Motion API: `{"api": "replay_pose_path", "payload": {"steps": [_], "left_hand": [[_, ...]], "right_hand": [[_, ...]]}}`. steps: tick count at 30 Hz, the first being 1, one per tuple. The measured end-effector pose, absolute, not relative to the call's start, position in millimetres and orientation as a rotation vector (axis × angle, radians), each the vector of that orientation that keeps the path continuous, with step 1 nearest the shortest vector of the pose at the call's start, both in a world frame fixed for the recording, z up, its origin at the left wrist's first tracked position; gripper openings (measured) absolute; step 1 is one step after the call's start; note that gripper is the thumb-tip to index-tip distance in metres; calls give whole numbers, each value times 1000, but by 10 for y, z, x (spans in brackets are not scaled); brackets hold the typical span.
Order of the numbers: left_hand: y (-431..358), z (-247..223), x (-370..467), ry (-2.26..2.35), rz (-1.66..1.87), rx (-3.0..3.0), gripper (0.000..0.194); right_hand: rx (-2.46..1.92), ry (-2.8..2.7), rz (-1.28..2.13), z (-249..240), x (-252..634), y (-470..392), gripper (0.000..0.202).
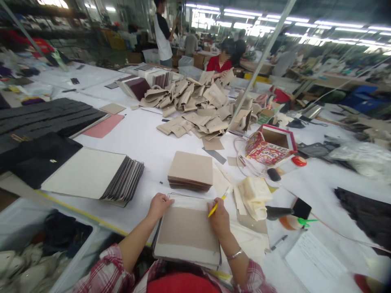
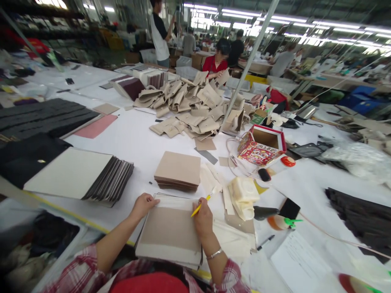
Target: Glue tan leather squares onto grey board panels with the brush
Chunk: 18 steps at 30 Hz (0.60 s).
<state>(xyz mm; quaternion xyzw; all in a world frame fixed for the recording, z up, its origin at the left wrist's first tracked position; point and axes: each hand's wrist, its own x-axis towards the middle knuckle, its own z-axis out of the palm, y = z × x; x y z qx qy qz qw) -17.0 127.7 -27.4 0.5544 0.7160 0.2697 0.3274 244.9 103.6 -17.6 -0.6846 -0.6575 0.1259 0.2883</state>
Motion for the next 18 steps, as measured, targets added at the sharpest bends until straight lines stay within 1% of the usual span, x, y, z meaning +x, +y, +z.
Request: {"api": "replay_pose_path", "payload": {"steps": [5,9,11,14,15,16,17,18], "left_hand": [[1273,-234,-98,1958,683,1455,26],[1220,-88,-173,2047,710,1479,31],[1154,100,-401,2113,833,1575,30],[1008,465,-1008,2322,1128,1791,27],[965,569,-1247,2431,1186,1844,34],[931,648,-1480,2529,1162,1892,47],[906,701,-1693,2605,1065,1937,60],[885,728,-1874,2618,902,1994,68]], "right_hand": [[-1826,-1779,317,-193,2423,1038,30],[-1851,-1776,157,-195,2450,1064,43],[-1860,-1761,37,-151,2518,1077,48],[-1869,-1695,-94,0,2628,1061,51],[-1860,-1676,-102,66,2640,1048,51],[-1838,-1669,-89,134,2630,1034,50],[-1806,-1672,-56,199,2597,1023,48],[-1765,-1687,-8,260,2542,1015,47]]}}
